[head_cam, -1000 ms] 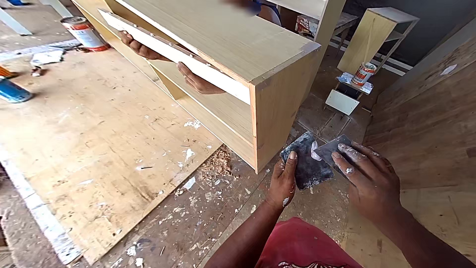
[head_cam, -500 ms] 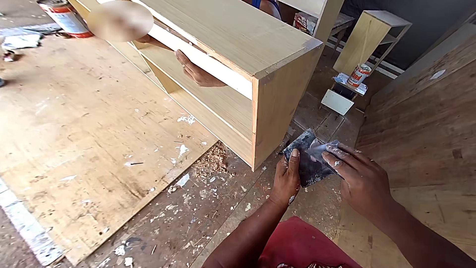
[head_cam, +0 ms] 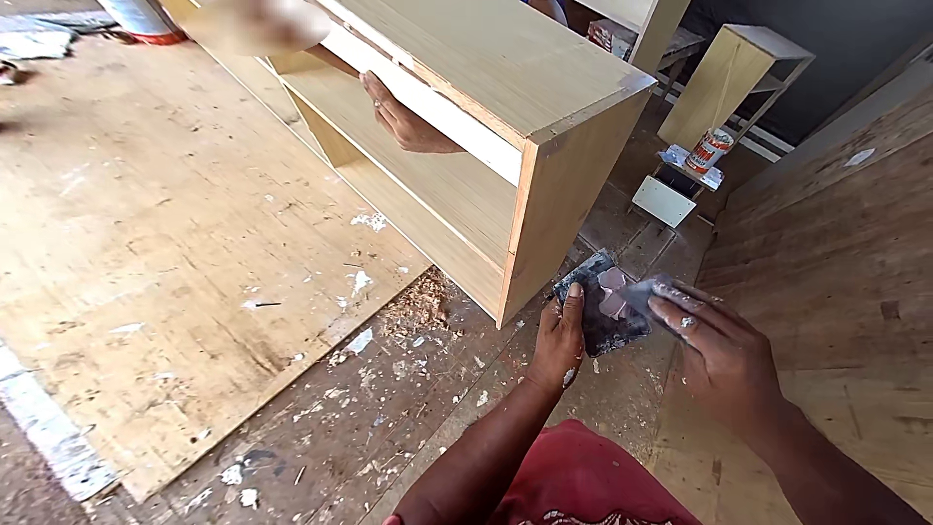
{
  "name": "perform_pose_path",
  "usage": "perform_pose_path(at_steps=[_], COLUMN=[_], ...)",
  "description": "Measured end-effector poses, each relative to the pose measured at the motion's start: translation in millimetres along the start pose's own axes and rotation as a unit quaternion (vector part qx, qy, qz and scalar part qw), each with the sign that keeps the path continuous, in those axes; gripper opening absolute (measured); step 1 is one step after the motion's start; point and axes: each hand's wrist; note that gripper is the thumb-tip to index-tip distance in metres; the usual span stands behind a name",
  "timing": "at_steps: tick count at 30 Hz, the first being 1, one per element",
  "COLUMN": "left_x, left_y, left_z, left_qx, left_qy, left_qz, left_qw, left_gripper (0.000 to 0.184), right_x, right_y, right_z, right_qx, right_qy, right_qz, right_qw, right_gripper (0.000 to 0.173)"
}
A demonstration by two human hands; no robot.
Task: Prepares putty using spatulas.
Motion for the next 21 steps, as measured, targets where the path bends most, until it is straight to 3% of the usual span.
perform_pose_path(at_steps=[4, 9, 11, 21], left_x=[1.4, 10.8, 11.6, 12.4], left_y=[2.0, -0.8, -7.1, -10.6], left_z=[-1.1, -1.6, 2.2, 1.1], left_qx=[-0.01, 0.016, 0.025, 0.007], left_qy=[0.001, 0.006, 0.008, -0.022], left_qz=[-0.02, -0.002, 0.017, 0.002], left_qw=[1.0, 1.0, 0.999, 1.0], left_gripper=[0.04, 0.046, 0.048, 0.044], right_x=[3.9, -1.9, -8.9, -9.8], right_y=[2.0, 16.7, 11.6, 8.8], right_z=[15.4, 11.0, 9.8, 32.4], right_qx=[0.059, -0.056, -0.093, -0.08], right_qy=[0.006, -0.054, -0.068, -0.071], right_qz=[0.084, -0.078, -0.088, -0.088], right_qw=[0.995, 0.994, 0.989, 0.99], right_gripper=[0.038, 0.046, 0.047, 0.041])
Point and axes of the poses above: each hand's wrist, its own z-axis towards the middle knuckle, its own y-axis out of the palm, x = y × z, and after that the axes turned 9 degrees about -y, right-handed
